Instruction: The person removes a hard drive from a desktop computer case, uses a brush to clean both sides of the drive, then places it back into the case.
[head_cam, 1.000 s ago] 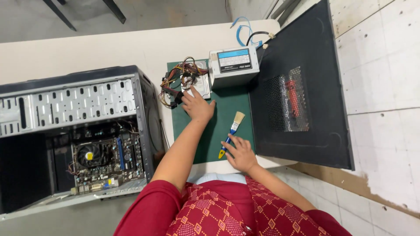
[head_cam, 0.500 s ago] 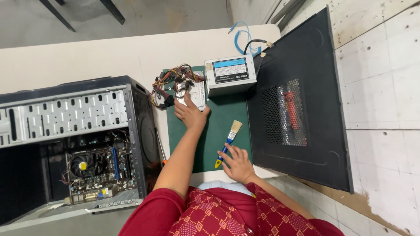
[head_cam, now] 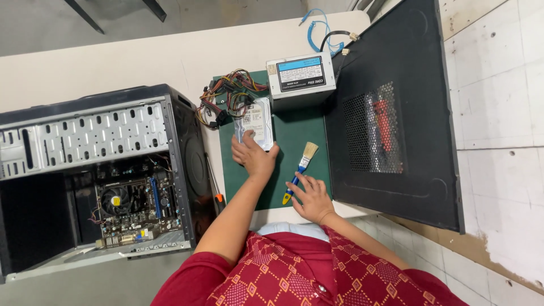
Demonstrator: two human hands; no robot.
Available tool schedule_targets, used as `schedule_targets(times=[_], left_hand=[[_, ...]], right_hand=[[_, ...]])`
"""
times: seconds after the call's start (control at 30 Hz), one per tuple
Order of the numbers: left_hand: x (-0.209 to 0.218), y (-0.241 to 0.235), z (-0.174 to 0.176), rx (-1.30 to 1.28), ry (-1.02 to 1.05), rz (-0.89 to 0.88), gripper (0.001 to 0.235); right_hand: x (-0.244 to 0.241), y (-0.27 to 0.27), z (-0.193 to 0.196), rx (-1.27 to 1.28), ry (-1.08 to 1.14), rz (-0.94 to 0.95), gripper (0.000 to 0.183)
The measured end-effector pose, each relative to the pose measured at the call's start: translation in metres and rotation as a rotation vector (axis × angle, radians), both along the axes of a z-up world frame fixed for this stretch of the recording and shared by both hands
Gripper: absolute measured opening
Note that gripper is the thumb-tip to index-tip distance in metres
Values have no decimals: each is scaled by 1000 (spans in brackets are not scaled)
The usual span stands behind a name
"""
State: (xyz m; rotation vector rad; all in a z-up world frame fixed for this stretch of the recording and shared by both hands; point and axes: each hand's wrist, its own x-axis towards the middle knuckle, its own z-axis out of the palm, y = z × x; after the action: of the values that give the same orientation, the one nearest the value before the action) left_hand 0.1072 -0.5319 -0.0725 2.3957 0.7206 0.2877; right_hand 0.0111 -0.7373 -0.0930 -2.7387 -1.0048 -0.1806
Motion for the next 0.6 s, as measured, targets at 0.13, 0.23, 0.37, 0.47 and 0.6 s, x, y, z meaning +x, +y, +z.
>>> schedule_targets(times=[0.13, 0.23, 0.37, 0.47, 0.6], left_hand=[[-27, -5, 10, -59, 66, 17, 87], [-38, 0, 25, -220, 97, 27, 84], [-52, 14, 76, -697, 220, 38, 84], [-65, 24, 124, -1131, 272, 123, 104], [-90, 54, 64, -1883, 276, 281, 57]], right_hand=[[-3, 1, 7, 10, 12, -2, 47], [-2, 1, 9, 6, 15, -2, 46], [-3, 1, 7, 10, 25, -9, 45], [-5, 0, 7, 15, 31, -9, 44], [-5, 0, 6, 28, 28, -8, 42]])
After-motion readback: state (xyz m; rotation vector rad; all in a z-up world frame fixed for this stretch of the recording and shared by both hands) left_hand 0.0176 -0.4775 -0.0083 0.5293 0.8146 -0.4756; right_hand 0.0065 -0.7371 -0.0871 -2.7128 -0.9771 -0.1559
